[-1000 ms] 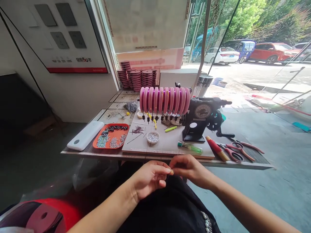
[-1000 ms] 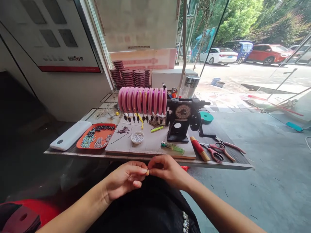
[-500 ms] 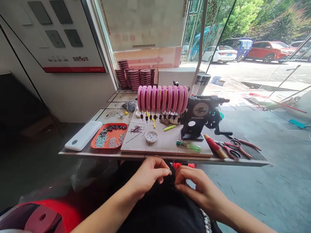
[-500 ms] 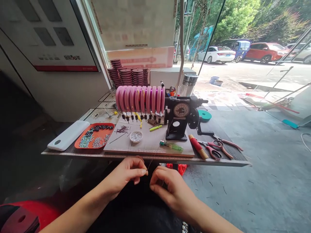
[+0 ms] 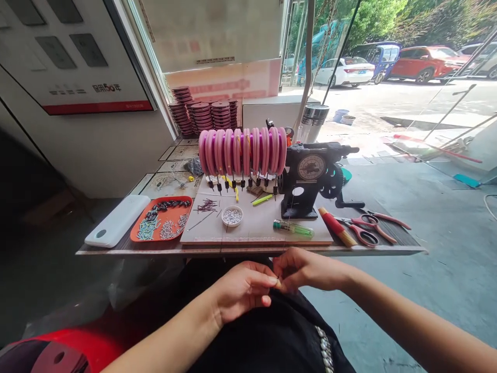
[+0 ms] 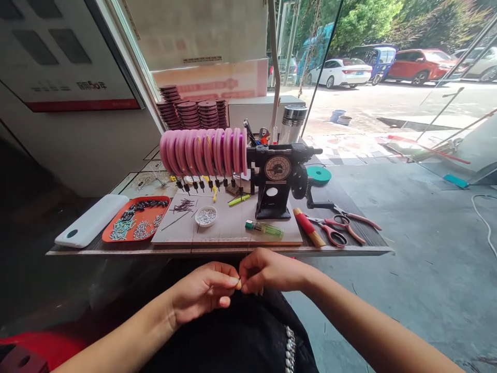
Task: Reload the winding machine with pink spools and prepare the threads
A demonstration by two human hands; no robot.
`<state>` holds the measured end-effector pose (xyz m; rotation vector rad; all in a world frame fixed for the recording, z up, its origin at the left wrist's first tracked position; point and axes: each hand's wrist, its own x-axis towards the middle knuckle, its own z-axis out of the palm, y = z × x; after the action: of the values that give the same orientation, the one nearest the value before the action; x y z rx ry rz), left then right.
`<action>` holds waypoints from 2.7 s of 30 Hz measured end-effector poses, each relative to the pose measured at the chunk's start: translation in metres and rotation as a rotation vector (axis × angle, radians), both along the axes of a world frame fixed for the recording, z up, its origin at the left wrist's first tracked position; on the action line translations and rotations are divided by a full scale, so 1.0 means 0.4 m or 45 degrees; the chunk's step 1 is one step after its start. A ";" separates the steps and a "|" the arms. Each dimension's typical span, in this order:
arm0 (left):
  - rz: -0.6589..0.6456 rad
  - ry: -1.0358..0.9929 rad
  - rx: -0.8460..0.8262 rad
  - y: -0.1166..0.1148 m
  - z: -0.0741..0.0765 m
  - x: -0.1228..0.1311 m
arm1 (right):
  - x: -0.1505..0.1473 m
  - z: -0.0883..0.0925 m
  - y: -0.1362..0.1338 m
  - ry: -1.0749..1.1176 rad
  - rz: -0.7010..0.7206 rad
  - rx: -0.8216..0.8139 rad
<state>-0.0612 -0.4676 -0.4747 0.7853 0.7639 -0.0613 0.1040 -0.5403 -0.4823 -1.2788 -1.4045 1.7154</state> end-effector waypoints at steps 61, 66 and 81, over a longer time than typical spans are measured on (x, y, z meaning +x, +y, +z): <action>0.474 -0.088 -0.182 -0.006 0.043 -0.038 | -0.083 0.024 -0.067 -1.374 -0.131 1.956; 0.504 -0.110 -0.268 -0.021 0.043 -0.036 | -0.103 -0.008 -0.050 -1.245 -0.346 1.976; 0.058 -0.079 0.724 -0.019 0.052 -0.021 | -0.136 -0.001 -0.135 0.066 -0.757 0.519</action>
<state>-0.0697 -0.4753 -0.4539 1.3016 0.7475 0.2307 0.0497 -0.5941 -0.4826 -1.2398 -1.1139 0.9988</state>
